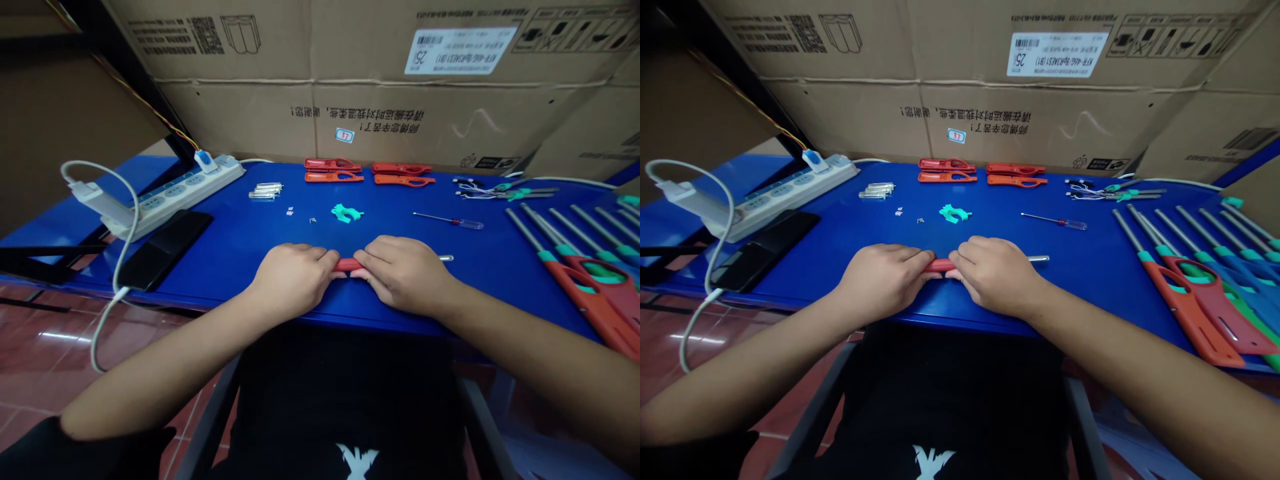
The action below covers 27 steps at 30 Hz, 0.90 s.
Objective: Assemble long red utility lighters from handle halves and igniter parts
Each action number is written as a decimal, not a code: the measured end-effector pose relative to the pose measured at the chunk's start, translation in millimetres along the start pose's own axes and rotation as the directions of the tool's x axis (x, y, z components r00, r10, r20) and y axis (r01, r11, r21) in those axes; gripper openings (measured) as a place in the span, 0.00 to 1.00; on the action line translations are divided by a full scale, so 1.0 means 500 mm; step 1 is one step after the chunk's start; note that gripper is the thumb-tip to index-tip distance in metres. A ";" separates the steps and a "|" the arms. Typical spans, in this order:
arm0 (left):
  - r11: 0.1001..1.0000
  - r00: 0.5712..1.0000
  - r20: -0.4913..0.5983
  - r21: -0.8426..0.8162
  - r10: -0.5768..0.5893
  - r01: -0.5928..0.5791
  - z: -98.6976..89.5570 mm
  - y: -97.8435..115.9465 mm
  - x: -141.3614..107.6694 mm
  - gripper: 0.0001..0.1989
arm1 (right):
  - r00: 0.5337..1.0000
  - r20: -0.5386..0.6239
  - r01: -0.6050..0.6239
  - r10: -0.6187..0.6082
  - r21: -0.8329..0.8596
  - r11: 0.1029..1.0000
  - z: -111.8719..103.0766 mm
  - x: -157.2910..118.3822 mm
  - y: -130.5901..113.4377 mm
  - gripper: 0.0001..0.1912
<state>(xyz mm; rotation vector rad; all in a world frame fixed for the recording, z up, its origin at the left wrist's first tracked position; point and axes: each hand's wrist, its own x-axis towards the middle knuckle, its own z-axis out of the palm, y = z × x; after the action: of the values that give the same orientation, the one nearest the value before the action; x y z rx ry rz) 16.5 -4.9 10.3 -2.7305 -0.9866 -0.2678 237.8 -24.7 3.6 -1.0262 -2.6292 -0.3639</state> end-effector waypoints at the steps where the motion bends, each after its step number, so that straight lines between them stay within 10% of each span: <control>1: 1.000 1.000 -0.004 -0.002 -0.011 0.011 -0.001 0.000 -0.001 0.12 | 1.000 0.009 -0.010 0.010 0.000 1.000 0.000 0.001 -0.001 0.18; 27: 0.999 1.000 -0.004 -0.032 -0.015 0.015 0.007 0.006 0.001 0.10 | 0.989 0.094 -0.123 0.113 0.111 0.986 -0.004 0.001 0.000 0.15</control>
<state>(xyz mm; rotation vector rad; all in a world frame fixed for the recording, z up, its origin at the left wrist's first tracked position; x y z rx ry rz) 19.1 -5.8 6.7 -2.7514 -1.0101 -0.2952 237.7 -25.1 5.8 -1.1768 -2.6142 -0.1394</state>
